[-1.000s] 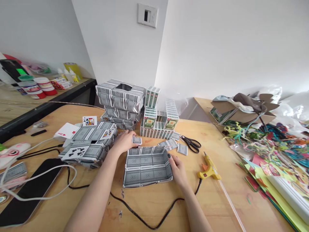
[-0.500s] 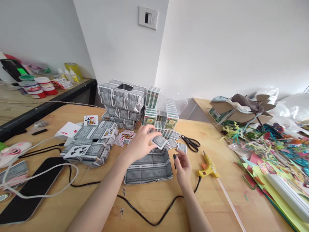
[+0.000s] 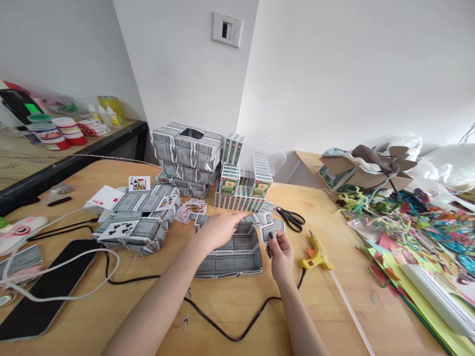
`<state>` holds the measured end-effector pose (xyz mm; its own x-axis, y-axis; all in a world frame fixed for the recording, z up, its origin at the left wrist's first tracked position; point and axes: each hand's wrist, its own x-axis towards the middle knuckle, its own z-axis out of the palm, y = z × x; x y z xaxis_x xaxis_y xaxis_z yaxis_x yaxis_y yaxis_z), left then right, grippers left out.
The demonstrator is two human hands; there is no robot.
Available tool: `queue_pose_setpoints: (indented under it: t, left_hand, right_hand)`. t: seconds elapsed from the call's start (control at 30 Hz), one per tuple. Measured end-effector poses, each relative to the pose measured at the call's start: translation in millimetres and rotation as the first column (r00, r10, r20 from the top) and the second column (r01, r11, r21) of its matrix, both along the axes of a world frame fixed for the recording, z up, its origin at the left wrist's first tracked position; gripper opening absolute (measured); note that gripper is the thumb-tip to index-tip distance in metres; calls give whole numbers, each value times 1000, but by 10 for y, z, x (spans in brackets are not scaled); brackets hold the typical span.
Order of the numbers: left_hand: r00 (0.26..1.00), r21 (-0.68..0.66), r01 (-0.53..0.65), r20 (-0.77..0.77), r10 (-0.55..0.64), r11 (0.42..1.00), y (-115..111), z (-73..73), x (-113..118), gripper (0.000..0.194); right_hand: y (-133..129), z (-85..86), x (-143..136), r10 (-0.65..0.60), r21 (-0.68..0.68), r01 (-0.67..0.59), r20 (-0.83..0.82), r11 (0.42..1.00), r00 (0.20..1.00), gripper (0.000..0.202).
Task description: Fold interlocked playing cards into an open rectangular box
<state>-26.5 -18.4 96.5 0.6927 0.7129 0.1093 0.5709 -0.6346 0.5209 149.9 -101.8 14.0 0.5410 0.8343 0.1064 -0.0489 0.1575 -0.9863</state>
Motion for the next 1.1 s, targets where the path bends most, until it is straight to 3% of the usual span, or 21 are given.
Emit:
queue_pose_setpoints:
  t: [0.07, 0.17, 0.4, 0.57, 0.8, 0.97, 1.1]
  left_hand:
    - [997, -35, -37, -62, 35, 999, 72, -47, -70, 33]
    - [995, -60, -72, -80, 67, 996, 148, -85, -179, 25]
    - [963, -144, -189, -223, 154, 972, 194, -38, -368, 23]
    - [960, -56, -277, -49, 275, 959, 316, -128, -303, 36]
    - [933, -248, -231, 217, 286, 941, 426, -352, -195, 34]
    - [844, -379, -254, 362, 396, 890, 442, -505, -168, 27]
    - [751, -502, -216, 462, 471, 838, 402, -619, -162, 27]
  right_hand:
    - [14, -5, 19, -66, 24, 67, -41, 997, 997, 31]
    - [24, -2, 34, -116, 23, 118, -56, 993, 992, 32]
    - [23, -8, -26, -35, -59, 34, -20, 998, 999, 32]
    - [26, -45, -119, -10, -59, 16, 99, 998, 995, 29]
    - [9, -16, -236, -14, 10, 13, 150, 1000, 989, 27]
    - [-49, 69, -327, 72, 43, -82, 206, 996, 976, 25]
    - [-44, 13, -348, 139, -8, -141, 244, 990, 960, 24]
